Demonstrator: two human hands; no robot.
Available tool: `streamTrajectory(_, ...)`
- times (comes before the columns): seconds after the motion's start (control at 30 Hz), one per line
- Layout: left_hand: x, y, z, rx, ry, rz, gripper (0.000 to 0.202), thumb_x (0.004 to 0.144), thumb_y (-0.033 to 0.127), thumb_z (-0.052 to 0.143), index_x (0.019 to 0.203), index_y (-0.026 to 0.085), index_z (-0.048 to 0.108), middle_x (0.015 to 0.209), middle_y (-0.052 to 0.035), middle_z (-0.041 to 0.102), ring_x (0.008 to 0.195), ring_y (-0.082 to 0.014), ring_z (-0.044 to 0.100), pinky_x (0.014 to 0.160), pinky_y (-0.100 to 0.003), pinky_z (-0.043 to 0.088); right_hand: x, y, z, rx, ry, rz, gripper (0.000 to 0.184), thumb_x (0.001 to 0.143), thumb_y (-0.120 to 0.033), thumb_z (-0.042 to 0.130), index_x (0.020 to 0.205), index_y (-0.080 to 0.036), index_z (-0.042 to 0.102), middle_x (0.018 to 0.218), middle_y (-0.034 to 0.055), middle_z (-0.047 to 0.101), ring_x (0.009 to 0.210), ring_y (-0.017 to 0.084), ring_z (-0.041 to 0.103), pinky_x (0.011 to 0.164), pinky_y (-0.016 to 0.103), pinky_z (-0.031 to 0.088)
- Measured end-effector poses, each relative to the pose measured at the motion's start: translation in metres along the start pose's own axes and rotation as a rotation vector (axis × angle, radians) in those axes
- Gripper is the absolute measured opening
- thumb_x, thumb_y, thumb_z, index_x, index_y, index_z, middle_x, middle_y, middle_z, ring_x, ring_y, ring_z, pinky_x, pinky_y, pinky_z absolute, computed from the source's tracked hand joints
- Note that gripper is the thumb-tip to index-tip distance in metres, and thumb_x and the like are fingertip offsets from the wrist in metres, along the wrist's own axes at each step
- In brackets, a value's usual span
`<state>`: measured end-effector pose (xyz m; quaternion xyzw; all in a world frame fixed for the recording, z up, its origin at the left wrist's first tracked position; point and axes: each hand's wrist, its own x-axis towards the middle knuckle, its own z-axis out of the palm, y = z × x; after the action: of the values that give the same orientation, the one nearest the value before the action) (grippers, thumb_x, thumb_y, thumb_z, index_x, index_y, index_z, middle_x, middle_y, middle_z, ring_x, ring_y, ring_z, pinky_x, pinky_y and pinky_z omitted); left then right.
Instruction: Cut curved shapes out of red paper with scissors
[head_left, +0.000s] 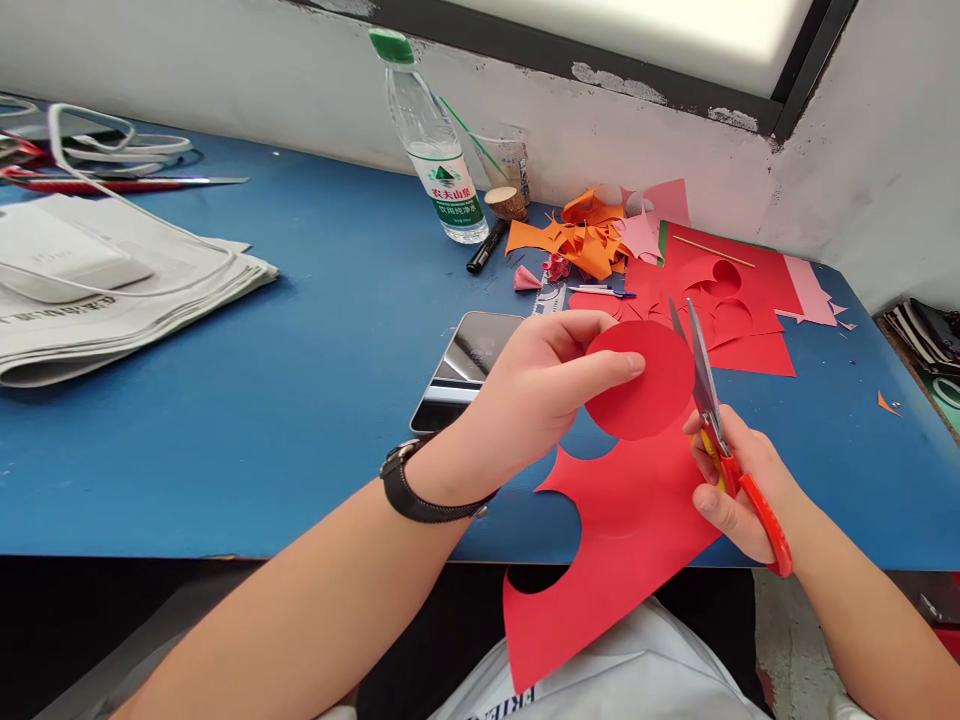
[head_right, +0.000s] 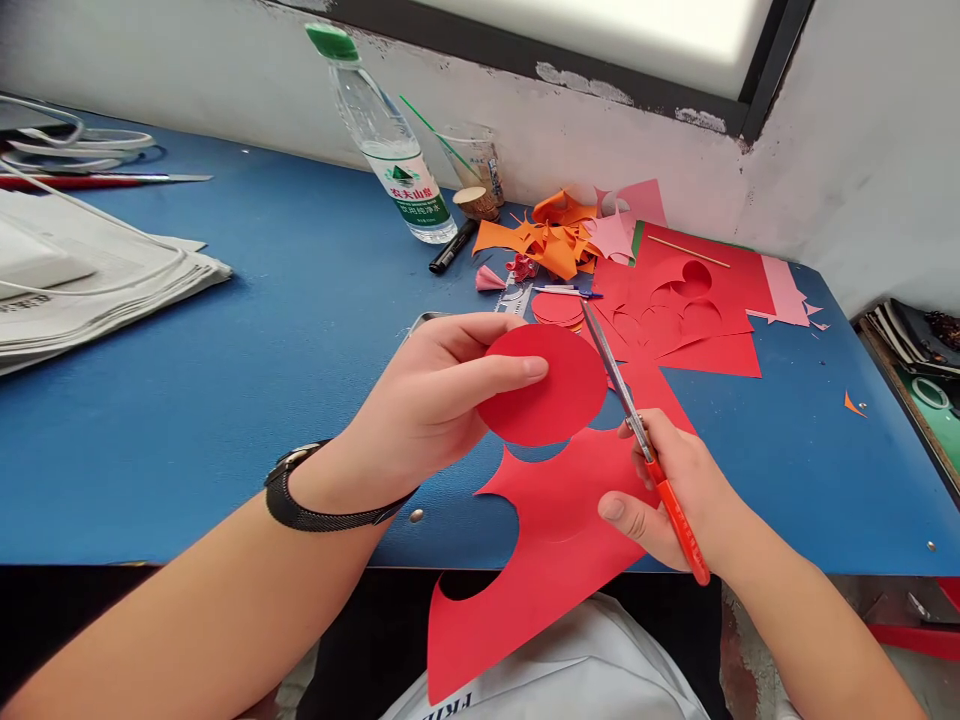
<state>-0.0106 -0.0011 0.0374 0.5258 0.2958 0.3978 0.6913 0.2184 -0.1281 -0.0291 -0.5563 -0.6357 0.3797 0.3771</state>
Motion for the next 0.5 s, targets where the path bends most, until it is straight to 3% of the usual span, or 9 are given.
streamTrajectory(0.17,0.0006,-0.0005,0.0002,-0.008,0.005,-0.013,0.023,0.072,0.028,0.097,0.072,0.020,0.075,0.075,-0.0022,0.072,0.073,-0.0205,0.068,0.066,-0.031,0.055,-0.0006,0.0019,-0.0015,0.004,-0.005,0.006,0.063,0.094,-0.079,0.077,0.128,-0.027,0.065,0.091,-0.0007,0.056,0.073,0.020,0.052,0.062,0.035,0.045)
streamTrajectory(0.5,0.0025,-0.0018,-0.0006,-0.012,-0.023,-0.015,0.020,0.075,0.026,0.094,0.072,0.019,0.076,0.076,-0.0020,0.072,0.071,-0.0171,0.066,0.063,-0.028,0.052,-0.0005,0.0008,-0.0022,-0.107,-0.017,-0.047,0.066,0.099,-0.087,0.064,0.124,-0.025,0.063,0.087,-0.0024,0.049,0.071,0.019,0.044,0.061,0.035,0.039)
